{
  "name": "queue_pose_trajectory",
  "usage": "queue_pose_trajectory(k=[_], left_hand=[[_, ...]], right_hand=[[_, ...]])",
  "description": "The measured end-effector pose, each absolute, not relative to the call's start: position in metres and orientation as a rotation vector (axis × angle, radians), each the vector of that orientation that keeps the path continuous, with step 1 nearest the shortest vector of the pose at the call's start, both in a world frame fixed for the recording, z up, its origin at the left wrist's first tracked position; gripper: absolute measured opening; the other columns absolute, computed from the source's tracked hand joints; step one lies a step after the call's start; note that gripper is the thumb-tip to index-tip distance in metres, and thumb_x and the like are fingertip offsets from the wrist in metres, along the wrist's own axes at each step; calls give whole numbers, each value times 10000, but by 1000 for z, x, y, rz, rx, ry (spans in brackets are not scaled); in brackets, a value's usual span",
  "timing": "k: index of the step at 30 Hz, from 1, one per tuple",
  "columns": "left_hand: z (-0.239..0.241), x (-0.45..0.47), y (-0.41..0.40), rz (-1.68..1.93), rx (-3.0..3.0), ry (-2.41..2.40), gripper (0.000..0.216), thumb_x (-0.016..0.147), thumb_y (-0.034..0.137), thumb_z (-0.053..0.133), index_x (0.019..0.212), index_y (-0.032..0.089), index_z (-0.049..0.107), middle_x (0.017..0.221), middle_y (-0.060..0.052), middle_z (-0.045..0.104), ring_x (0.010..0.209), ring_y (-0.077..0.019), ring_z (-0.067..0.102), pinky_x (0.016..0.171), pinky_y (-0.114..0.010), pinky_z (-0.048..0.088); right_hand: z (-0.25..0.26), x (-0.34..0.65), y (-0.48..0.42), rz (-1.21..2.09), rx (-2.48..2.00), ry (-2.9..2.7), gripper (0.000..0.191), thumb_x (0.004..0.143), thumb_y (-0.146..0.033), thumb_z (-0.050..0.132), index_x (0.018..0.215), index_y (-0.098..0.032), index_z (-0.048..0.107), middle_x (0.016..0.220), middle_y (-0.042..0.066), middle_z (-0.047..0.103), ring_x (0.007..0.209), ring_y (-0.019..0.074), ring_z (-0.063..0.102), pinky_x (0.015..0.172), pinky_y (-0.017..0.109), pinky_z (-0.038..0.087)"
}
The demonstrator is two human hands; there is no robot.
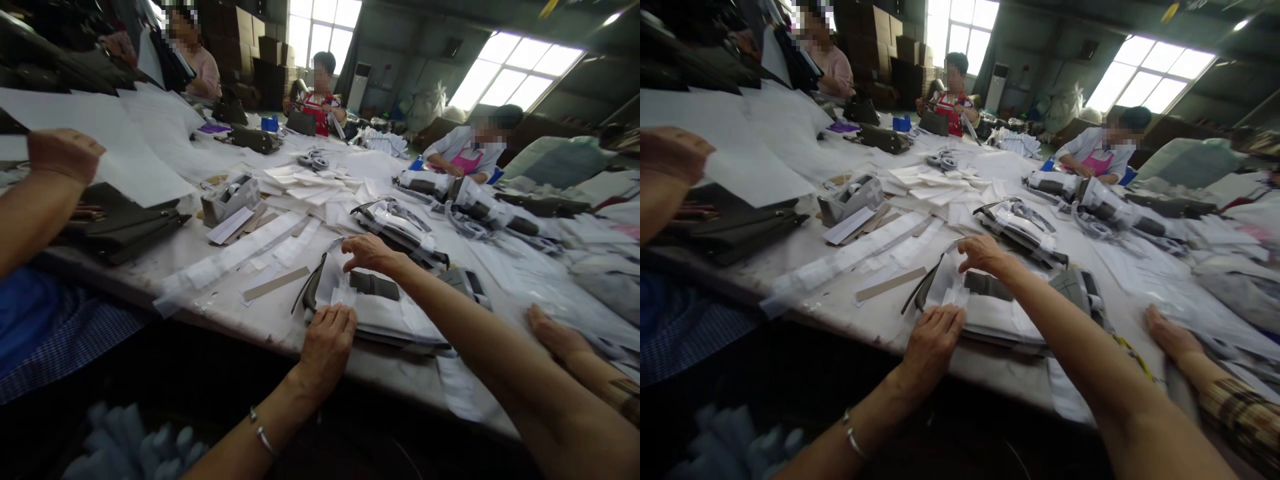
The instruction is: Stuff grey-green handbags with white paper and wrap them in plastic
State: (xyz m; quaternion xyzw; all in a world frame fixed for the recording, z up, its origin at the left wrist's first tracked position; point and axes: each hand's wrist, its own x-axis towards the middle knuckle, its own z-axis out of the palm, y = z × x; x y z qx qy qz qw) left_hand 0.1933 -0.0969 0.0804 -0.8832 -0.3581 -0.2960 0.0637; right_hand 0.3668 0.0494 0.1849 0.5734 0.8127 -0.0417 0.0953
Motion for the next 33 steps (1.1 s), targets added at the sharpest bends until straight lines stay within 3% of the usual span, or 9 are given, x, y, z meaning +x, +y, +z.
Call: queue_pose_trajectory(k=[5, 10, 16, 19, 22, 24, 27, 33], left_hand=[[83, 192, -96, -855, -2712, -1081, 316, 929, 114, 511, 1242, 115, 556, 1147, -114, 660, 1101, -237, 602, 992, -390, 458], [98, 190, -97, -776, -2837, -1135, 375, 884, 254, 652, 1224, 121, 566, 1127, -109, 656, 1053, -262, 606, 952, -403, 473], [126, 179, -97, -663, -2992, -1240, 218, 930, 392, 595, 848, 197, 646, 878, -42, 673, 869, -231, 639, 791, -371, 499], [133, 172, -78, -669, -3047, -1185, 181, 938, 378, 592, 966, 211, 657, 993, -39, 697, 957, -220, 644, 850, -360, 491], [130, 169, -45, -632, -3002, -1142, 356, 922, 406, 616, 1197, 181, 598, 1311, -107, 610, 1237, -266, 541, 1040, -433, 406], [123, 171, -24, -533, -2994, -1127, 428, 921, 424, 613, 1249, 153, 568, 1379, -137, 561, 1312, -285, 481, 1094, -473, 353], [114, 178, -6, -420, -3010, -1099, 355, 932, 443, 587, 1142, 159, 622, 1233, -108, 649, 1242, -275, 532, 1079, -467, 366], [109, 186, -3, -427, -2967, -1113, 291, 942, 449, 564, 986, 174, 648, 1059, -82, 677, 1101, -267, 582, 1059, -469, 367]], right_hand=[[160, 389, 23, -837, 1946, 2347, 694, 616, -463, 852, 1227, -207, 644, 1114, 64, 719, 977, 256, 671, 821, 307, 508], [134, 395, 8, -1052, 2051, 2362, 598, 721, -434, 769, 1243, -170, 646, 1175, 88, 704, 1050, 268, 654, 923, 344, 492], [142, 382, -17, -1046, 1999, 2390, 576, 754, -367, 730, 1289, -186, 619, 1160, 99, 712, 1047, 267, 659, 946, 372, 492], [148, 375, -46, -864, 1999, 2432, 620, 846, -425, 629, 1397, -160, 529, 1358, 149, 600, 1233, 306, 562, 1066, 435, 405], [145, 374, -74, -660, 2022, 2438, 726, 893, -525, 557, 1477, -116, 422, 1502, 183, 436, 1387, 330, 399, 1163, 485, 264], [137, 375, -87, -613, 2045, 2415, 766, 912, -594, 500, 1509, -132, 368, 1548, 164, 368, 1437, 321, 316, 1189, 499, 197], [123, 377, -96, -595, 2101, 2398, 750, 940, -628, 417, 1536, -185, 313, 1592, 109, 295, 1477, 290, 224, 1206, 493, 145], [123, 375, -97, -587, 2132, 2439, 716, 932, -616, 456, 1517, -213, 362, 1576, 91, 341, 1454, 286, 275, 1193, 471, 183]])
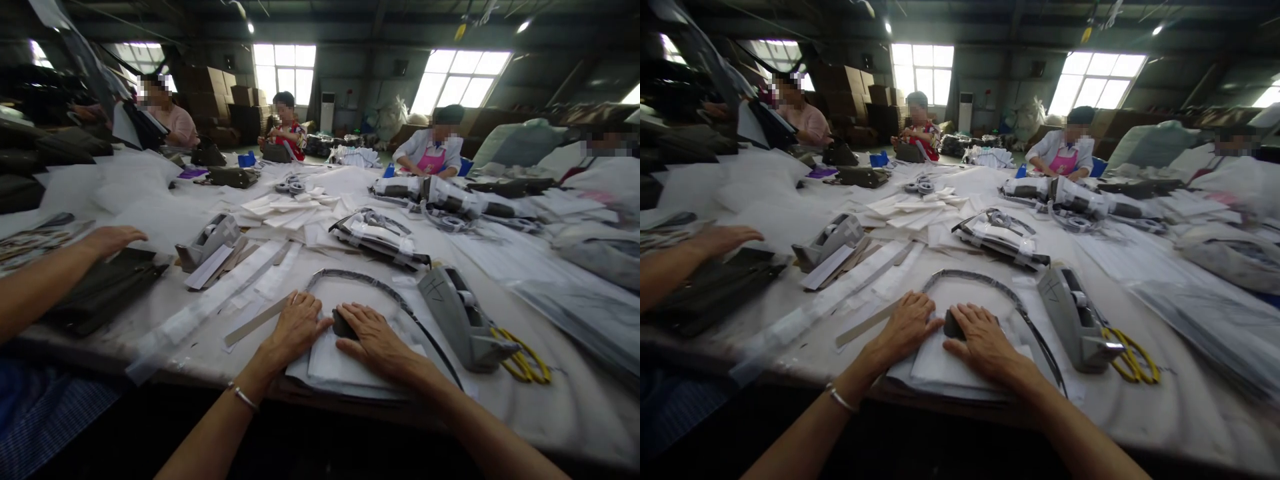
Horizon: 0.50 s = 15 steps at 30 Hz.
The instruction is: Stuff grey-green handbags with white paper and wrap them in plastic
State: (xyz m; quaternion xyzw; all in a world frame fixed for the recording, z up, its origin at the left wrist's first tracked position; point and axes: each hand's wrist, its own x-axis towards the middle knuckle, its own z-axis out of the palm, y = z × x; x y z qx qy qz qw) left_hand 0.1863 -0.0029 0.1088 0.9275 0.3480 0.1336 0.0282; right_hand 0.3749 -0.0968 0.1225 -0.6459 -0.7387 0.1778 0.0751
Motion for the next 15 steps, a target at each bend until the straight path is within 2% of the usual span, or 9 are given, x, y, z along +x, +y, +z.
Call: queue_pose_trajectory(k=[4, 7, 10, 12, 15], left_hand=[[110, 187, -2, 389, 2866, 1074, 341, 953, 482, 528, 933, 163, 648, 955, -77, 690, 1019, -260, 608, 1021, -463, 389], [111, 188, -3, 372, 2848, 1068, 385, 948, 521, 516, 905, 163, 650, 883, -71, 700, 950, -245, 630, 964, -439, 424], [109, 189, -4, 396, 2852, 1060, 393, 950, 531, 503, 874, 177, 658, 837, -58, 700, 921, -235, 639, 975, -447, 418], [109, 188, -3, 426, 2848, 1038, 370, 950, 522, 510, 875, 195, 666, 861, -48, 702, 937, -226, 639, 1018, -472, 394], [109, 184, 0, 543, 2770, 986, 301, 926, 509, 567, 970, 226, 660, 1003, -31, 702, 1018, -201, 627, 1094, -489, 342]], right_hand=[[124, 376, -98, 523, -1891, -2229, 716, 925, -604, 481, 1508, -199, 383, 1557, 96, 377, 1430, 290, 322, 1180, 457, 233], [115, 379, -99, 515, -1845, -2235, 707, 917, -615, 486, 1498, -218, 406, 1540, 101, 403, 1413, 310, 355, 1169, 492, 259], [102, 385, -98, 507, -1785, -2224, 688, 909, -615, 502, 1488, -251, 426, 1523, 104, 425, 1402, 331, 377, 1158, 527, 285], [97, 391, -97, 512, -1736, -2226, 672, 906, -608, 515, 1480, -267, 440, 1512, 105, 439, 1395, 336, 393, 1152, 528, 311], [97, 405, -90, 581, -1708, -2219, 668, 907, -606, 514, 1485, -280, 432, 1497, 104, 458, 1368, 326, 439, 1128, 503, 374]])
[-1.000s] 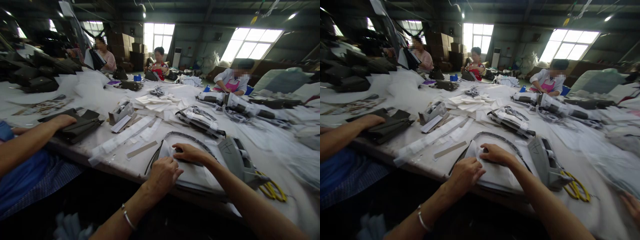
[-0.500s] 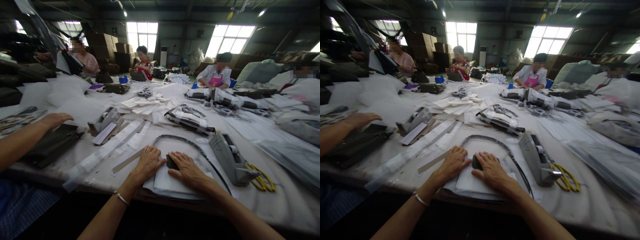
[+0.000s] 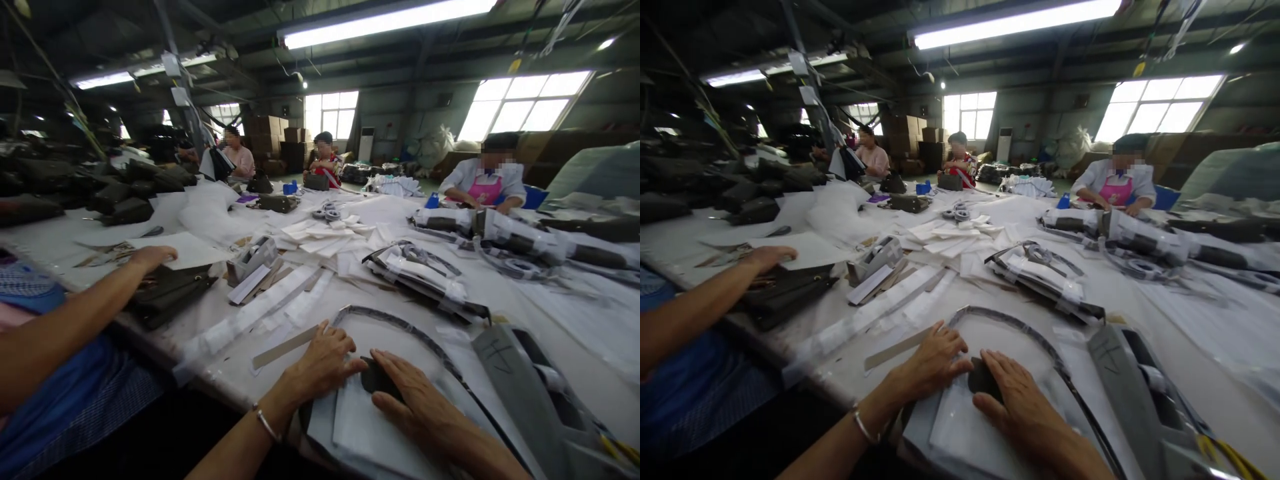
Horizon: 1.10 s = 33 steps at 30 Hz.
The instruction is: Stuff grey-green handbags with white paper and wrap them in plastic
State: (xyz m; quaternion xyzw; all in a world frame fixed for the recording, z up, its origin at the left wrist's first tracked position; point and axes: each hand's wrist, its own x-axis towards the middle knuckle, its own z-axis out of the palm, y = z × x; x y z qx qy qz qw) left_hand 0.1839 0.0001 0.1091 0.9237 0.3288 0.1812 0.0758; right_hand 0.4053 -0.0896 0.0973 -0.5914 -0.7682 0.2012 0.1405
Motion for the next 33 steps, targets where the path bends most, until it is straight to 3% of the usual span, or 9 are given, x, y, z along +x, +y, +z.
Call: queue_pose_trajectory(k=[3, 7, 10, 13, 19, 26, 33], left_hand=[[111, 181, 8, 760, 2615, 972, 281, 908, 457, 621, 1075, 231, 631, 1121, -30, 678, 1106, -185, 601, 1120, -449, 337], [113, 176, 22, 961, 2442, 1020, 152, 914, 304, 631, 1035, 213, 645, 1118, -45, 671, 1114, -182, 598, 1006, -353, 444], [113, 164, 35, 965, 2398, 1120, 96, 887, 214, 642, 982, 211, 652, 1061, -31, 681, 1048, -187, 620, 952, -341, 464], [114, 141, 51, 942, 2367, 1307, 86, 884, 171, 619, 959, 204, 647, 1027, -28, 680, 991, -184, 634, 922, -325, 474], [119, 98, 102, 777, 2347, 1723, 113, 926, 192, 549, 947, 200, 659, 1016, -44, 678, 953, -184, 637, 871, -283, 475], [132, 112, 142, 631, 2393, 1797, 127, 928, 241, 567, 990, 202, 671, 1069, -60, 671, 1000, -200, 626, 870, -284, 457], [120, 138, 158, 301, 2391, 1719, 279, 828, 461, 701, 940, 210, 656, 1026, -53, 691, 971, -214, 648, 783, -272, 471]], right_hand=[[107, 420, -70, 620, -1768, -2140, 664, 921, -618, 470, 1485, -269, 430, 1500, 90, 458, 1368, 309, 443, 1134, 492, 373], [115, 427, -28, 615, -1717, -2136, 556, 937, -573, 465, 1372, -241, 561, 1404, 97, 570, 1301, 299, 519, 1122, 484, 386], [99, 427, 3, 555, -1543, -2240, 401, 972, -446, 437, 1223, -224, 657, 1251, 107, 665, 1159, 263, 619, 1045, 437, 468], [68, 431, 20, 449, -1395, -2310, 343, 962, -342, 442, 1190, -210, 661, 1258, 125, 641, 1181, 252, 594, 1061, 437, 458], [40, 440, 24, 383, -1351, -2372, 381, 982, -358, 425, 1315, -250, 576, 1418, 96, 536, 1337, 251, 461, 1141, 481, 367], [44, 439, 23, 339, -1382, -2392, 386, 986, -353, 420, 1329, -265, 572, 1423, 89, 544, 1343, 264, 460, 1134, 512, 369], [46, 438, 23, 293, -1380, -2416, 378, 991, -343, 421, 1325, -253, 573, 1410, 100, 552, 1336, 264, 466, 1117, 498, 392]])
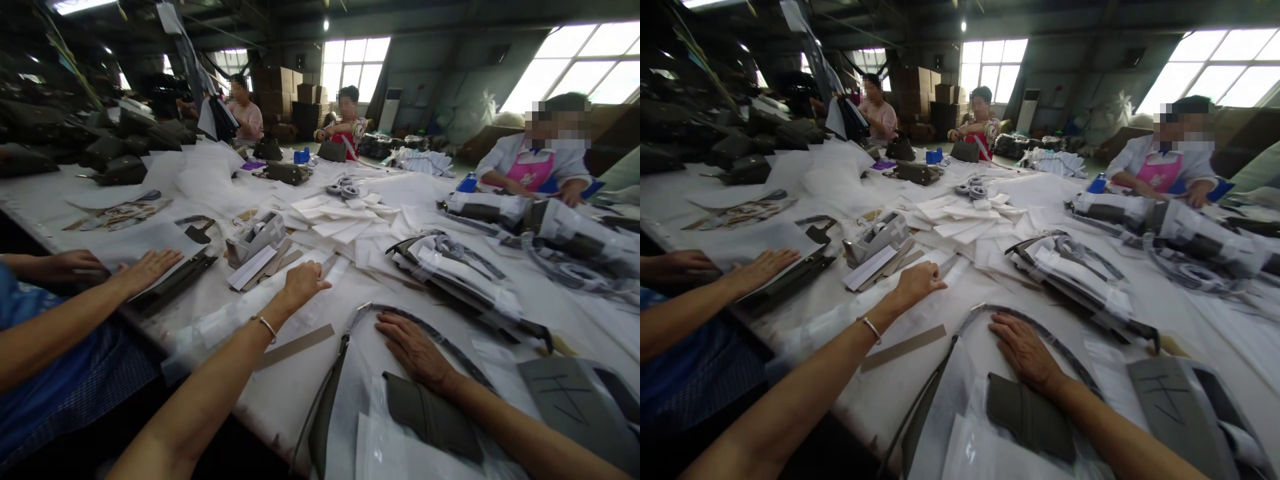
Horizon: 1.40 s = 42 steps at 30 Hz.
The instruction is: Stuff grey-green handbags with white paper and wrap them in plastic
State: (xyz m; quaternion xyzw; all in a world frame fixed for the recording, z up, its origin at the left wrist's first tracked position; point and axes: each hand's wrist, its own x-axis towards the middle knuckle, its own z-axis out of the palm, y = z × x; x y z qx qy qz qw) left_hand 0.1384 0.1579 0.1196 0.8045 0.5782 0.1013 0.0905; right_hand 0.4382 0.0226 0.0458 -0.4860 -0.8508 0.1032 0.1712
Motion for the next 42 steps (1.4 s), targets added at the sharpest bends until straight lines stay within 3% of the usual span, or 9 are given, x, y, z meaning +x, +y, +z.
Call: queue_pose_trajectory(k=[4, 12, 17, 22, 26, 29, 34, 38, 42], left_hand=[[103, 145, 169, 256, 2317, 1803, 275, 837, 432, 691, 955, 186, 653, 982, -84, 716, 922, -232, 675, 749, -288, 482], [104, 136, 172, 276, 2224, 1977, 260, 975, 320, 452, 1029, 186, 668, 1048, -118, 724, 991, -226, 677, 814, -302, 486], [116, 116, 157, 283, 2174, 2067, 243, 952, 343, 506, 1001, 181, 681, 1000, -114, 733, 972, -244, 685, 800, -304, 490], [132, 92, 113, 361, 2274, 2029, 265, 894, 353, 627, 1104, 191, 616, 1159, -116, 681, 1044, -248, 648, 812, -297, 473], [131, 79, 61, 263, 2341, 1657, 198, 831, 412, 692, 903, 238, 630, 923, 1, 700, 857, -177, 650, 691, -256, 438], [121, 73, 33, 129, 2464, 1525, 243, 758, 389, 750, 879, 220, 624, 926, -6, 671, 882, -200, 625, 684, -270, 427], [115, 73, 26, 24, 2442, 1495, 173, 774, 345, 720, 801, 202, 628, 954, -29, 649, 915, -211, 618, 726, -276, 442], [121, 75, 28, 5, 2490, 1510, 196, 818, 281, 686, 980, 186, 630, 1024, -58, 662, 949, -227, 635, 820, -307, 465], [125, 79, 23, -70, 2570, 1479, 196, 838, 219, 644, 1026, 166, 646, 1078, -96, 666, 1031, -259, 632, 873, -342, 485]], right_hand=[[47, 437, 23, 286, -1375, -2402, 376, 986, -338, 429, 1323, -259, 575, 1402, 95, 558, 1329, 259, 472, 1115, 485, 398], [47, 437, 25, 300, -1377, -2409, 373, 987, -355, 417, 1310, -258, 577, 1399, 92, 557, 1329, 258, 465, 1118, 480, 384], [44, 438, 29, 329, -1371, -2405, 373, 978, -352, 418, 1291, -232, 581, 1401, 102, 549, 1322, 251, 469, 1117, 473, 378], [52, 437, 30, 451, -1373, -2427, 401, 945, -340, 445, 1297, -200, 575, 1431, 127, 516, 1337, 254, 451, 1143, 479, 337], [73, 433, 29, 603, -1396, -2473, 481, 877, -330, 537, 1330, -172, 562, 1464, 145, 480, 1374, 278, 410, 1162, 482, 305], [91, 426, 32, 673, -1454, -2533, 570, 789, -270, 611, 1344, -154, 556, 1462, 153, 481, 1377, 295, 404, 1160, 474, 307], [122, 402, 36, 672, -1715, -2505, 429, 822, -292, 606, 1226, -156, 650, 1302, 150, 622, 1199, 295, 578, 1071, 443, 412], [148, 373, 22, 658, -1677, -2389, 373, 855, -299, 593, 1206, -199, 669, 1253, 105, 670, 1163, 278, 607, 1037, 423, 438], [157, 349, 2, 719, -1579, -2398, 322, 830, -286, 624, 1130, -210, 715, 1099, 86, 728, 1006, 252, 668, 912, 369, 505]])
